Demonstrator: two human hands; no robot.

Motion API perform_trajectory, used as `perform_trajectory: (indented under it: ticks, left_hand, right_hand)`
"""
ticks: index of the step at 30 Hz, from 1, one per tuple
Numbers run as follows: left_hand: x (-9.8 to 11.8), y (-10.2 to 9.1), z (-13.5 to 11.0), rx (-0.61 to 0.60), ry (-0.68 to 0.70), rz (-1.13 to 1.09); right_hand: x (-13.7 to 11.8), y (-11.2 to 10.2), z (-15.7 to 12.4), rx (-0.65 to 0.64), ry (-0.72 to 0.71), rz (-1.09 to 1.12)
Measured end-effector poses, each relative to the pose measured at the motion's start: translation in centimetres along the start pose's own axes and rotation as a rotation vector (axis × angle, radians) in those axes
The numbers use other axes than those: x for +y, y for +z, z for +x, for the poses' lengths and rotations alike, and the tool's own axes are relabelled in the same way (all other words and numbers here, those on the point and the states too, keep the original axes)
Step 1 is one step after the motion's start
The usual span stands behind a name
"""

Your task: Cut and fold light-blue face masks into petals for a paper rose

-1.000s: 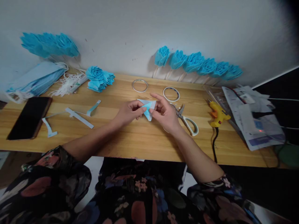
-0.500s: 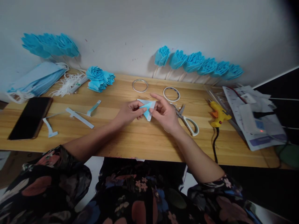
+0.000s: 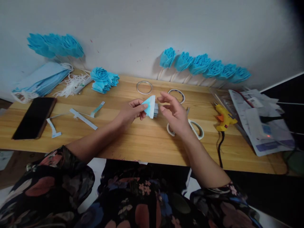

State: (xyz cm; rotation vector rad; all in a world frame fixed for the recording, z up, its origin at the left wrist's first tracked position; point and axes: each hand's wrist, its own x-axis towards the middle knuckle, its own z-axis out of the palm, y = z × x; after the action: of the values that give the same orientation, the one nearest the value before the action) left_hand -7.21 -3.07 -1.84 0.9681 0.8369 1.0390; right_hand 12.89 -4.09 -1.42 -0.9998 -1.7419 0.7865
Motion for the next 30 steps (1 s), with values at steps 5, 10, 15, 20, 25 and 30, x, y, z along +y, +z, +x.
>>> perform_trajectory:
  ticks: [5, 10, 15, 20, 25, 30]
  left_hand:
    - [0.1, 0.2, -0.2, -0.005, -0.032, -0.044]
    - [0.2, 0.5, -0.3, 0.009, -0.051, -0.018]
    - [0.2, 0.5, -0.4, 0.009, 0.013, 0.029]
    - [0.0, 0.4, -0.5, -0.005, 0.055, 0.097]
    - [-0.3, 0.3, -0.5, 0.008, 0.064, 0.126]
    - [-0.5, 0.2, -0.4, -0.008, 0.065, 0.143]
  right_hand:
    - [-0.3, -0.1, 0.1, -0.055, -0.229, -0.303]
    - [-0.3, 0.5, 0.0, -0.059, -0.271, -0.326]
    - [-0.2, 0.6, 0.0, -0.019, -0.144, -0.208]
    - [-0.2, 0.9, 0.0, -0.010, 0.014, -0.050]
    - [0.2, 1.4, -0.2, -0.029, 0.150, 0.169]
    - [0.7, 1.7, -0.3, -0.016, 0.252, 0.230]
